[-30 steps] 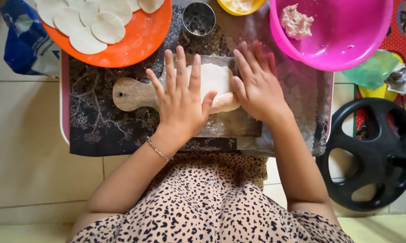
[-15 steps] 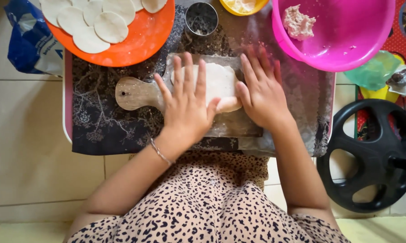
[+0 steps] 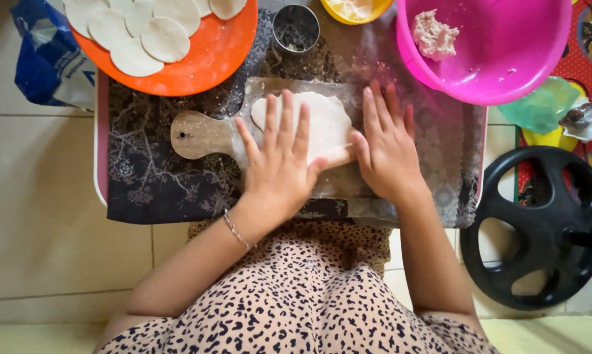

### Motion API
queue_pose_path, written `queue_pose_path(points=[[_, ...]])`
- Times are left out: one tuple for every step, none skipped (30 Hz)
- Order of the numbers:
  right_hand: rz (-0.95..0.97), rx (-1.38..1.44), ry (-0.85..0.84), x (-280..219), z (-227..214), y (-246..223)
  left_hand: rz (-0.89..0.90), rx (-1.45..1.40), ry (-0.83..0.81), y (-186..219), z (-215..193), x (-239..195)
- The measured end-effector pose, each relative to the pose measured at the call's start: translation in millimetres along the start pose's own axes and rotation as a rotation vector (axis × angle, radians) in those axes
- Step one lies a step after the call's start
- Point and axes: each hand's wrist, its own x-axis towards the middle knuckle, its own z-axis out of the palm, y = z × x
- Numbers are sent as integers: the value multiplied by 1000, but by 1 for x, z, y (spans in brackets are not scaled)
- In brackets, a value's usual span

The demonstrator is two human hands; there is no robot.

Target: Rolling out small pieces of dough and cutting them into uniform circles using a circular mold.

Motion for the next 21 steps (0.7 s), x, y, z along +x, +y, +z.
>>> queue_pose_path(points=[[-3, 0, -2, -3, 1, -1, -3, -1, 0, 1, 1, -3], [6, 12, 5, -7, 1, -1, 18, -6, 68, 3, 2, -6], [15, 24, 16, -10, 1, -2, 41, -9, 139, 4, 3, -8], [13, 24, 19, -5, 4, 1, 40, -7, 142, 1, 1, -2], [16, -3, 19, 1, 7, 3, 10, -17, 48, -3, -2, 5], [19, -29, 20, 7, 10, 5, -20, -27, -45, -7, -4, 12], [20, -29, 23, 12, 9, 5, -18, -25, -43, -9, -3, 13], [13, -35, 22, 17, 8, 4, -22, -37, 18, -11, -2, 14], [3, -40, 17, 22, 8, 3, -30, -51, 78, -13, 0, 14], [2, -39, 16, 16, 7, 4, -31, -51, 77, -11, -1, 12], [4, -33, 14, 10, 7, 4, -20, -29, 33, -9, -1, 10], [5, -28, 12, 4, 7, 4, -9, -8, -11, -7, -1, 7], [6, -29, 10, -7, 7, 4, -8, -10, -12, -3, 5, -1], [8, -17, 7, -19, 8, 4, 31, 19, 9, 2, 11, -9], [10, -5, 6, -30, 8, 3, 69, 48, 32, 5, 18, -17], [10, -6, 5, -39, 11, 3, 70, 47, 33, 9, 20, -26], [14, 23, 26, -49, 14, 3, 133, 81, 66, 12, 23, -35], [17, 52, 48, -58, 16, 3, 197, 116, 98, 16, 26, -45], [12, 50, 50, -62, 17, 6, 194, 117, 103, 12, 23, -50], [-33, 71, 79, -66, 18, 9, 181, 66, 167, 9, 20, -54], [-74, 93, 111, -69, 19, 12, 175, 17, 232, 5, 17, -57]])
